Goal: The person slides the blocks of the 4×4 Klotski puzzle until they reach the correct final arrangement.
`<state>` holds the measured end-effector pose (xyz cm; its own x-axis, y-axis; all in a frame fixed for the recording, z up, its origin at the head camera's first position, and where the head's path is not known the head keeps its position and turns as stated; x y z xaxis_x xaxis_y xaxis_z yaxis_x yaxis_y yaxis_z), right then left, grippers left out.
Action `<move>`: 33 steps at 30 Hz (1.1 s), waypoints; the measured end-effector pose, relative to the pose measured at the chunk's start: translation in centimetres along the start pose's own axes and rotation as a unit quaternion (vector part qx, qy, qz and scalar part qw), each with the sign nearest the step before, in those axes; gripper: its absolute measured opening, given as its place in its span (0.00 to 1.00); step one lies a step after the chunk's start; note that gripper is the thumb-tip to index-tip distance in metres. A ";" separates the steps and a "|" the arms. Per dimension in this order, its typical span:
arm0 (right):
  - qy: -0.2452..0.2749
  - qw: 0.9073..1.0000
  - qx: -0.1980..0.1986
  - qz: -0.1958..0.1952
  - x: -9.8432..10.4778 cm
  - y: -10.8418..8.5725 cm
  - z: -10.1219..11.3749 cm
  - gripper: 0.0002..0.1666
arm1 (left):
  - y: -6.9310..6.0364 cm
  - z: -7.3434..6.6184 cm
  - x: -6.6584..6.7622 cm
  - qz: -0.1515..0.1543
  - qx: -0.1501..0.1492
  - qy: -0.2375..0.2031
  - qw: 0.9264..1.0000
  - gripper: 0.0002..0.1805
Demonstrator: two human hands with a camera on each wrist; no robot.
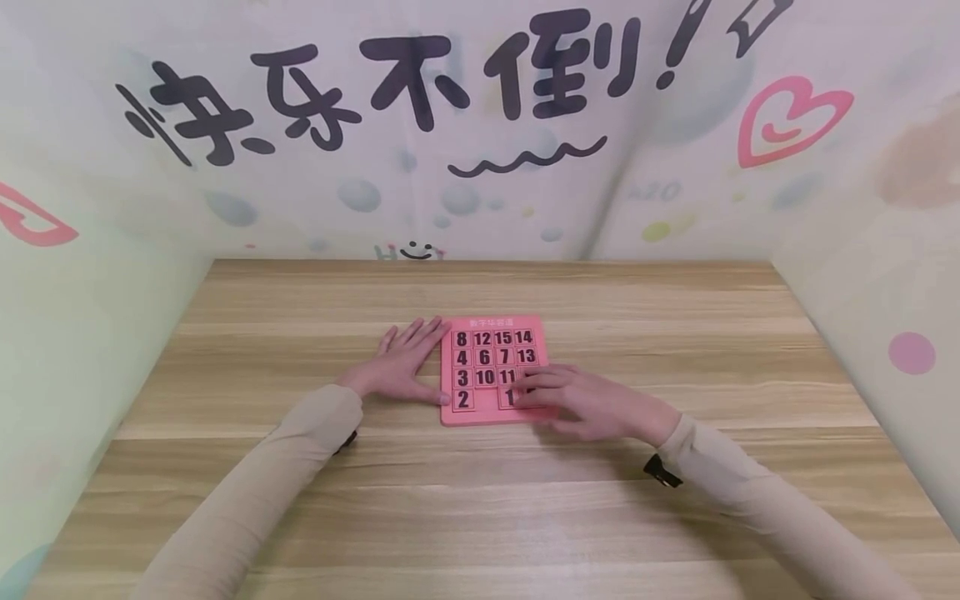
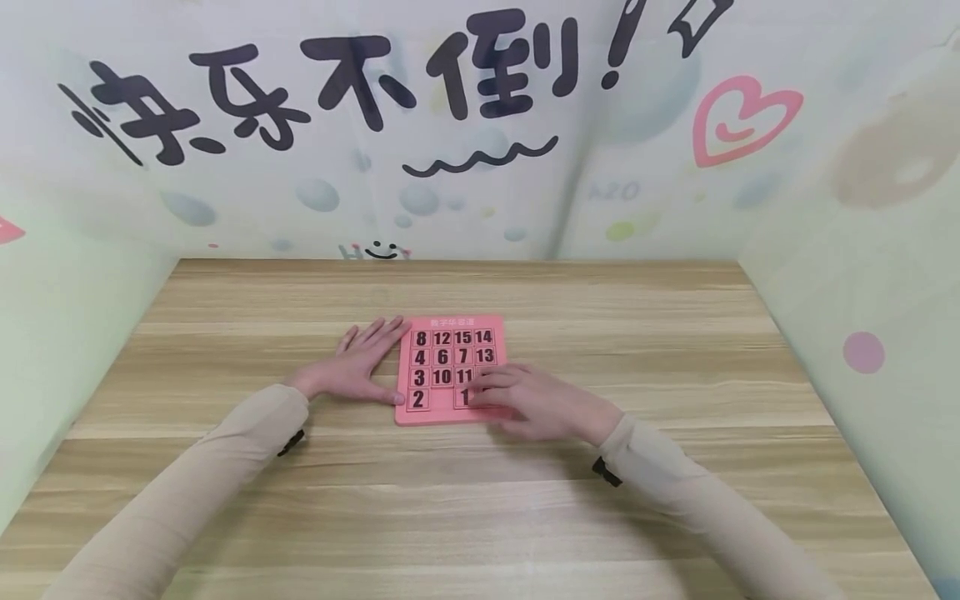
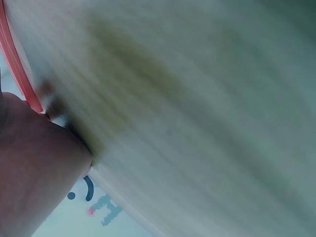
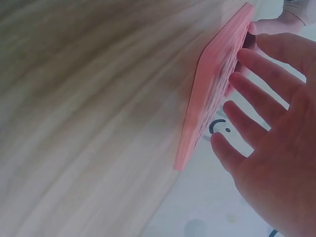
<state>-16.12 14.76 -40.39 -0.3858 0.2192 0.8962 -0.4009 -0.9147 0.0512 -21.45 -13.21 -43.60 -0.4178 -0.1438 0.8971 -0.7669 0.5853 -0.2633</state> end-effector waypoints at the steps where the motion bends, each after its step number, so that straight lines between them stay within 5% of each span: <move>1: 0.002 1.000 -0.001 0.000 0.0 0.0 0.0 0.25 | 0.0 0.0 0.0 0.000 0.001 -0.001 1.000 0.64; 20: 0.024 0.999 -0.005 0.022 -1.3 1.6 0.3 0.28 | 0.2 0.0 -0.2 -0.002 -0.009 -0.005 1.000 0.65; 27: 0.021 1.000 0.020 -0.006 -0.6 1.2 0.2 0.26 | 0.4 0.0 -0.2 -0.003 -0.006 -0.009 1.000 0.65; 33: 0.025 0.999 -0.021 -0.007 0.2 0.0 -0.4 0.24 | 0.1 0.1 0.0 -0.005 -0.002 -0.010 1.000 0.65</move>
<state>-16.54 14.97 -40.44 -0.4205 0.2497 0.8723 -0.4401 -0.8969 0.0446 -21.58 -13.18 -43.70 -0.4200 -0.1650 0.8924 -0.7690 0.5868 -0.2534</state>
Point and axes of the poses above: each hand's wrist, its own y-axis towards the middle knuckle, its own x-axis out of the back of the hand, z = x × y, the point moved 3 cm from there along y, towards the middle knuckle, and after that the axes turned 7 degrees about y, right-handed, at the moved point
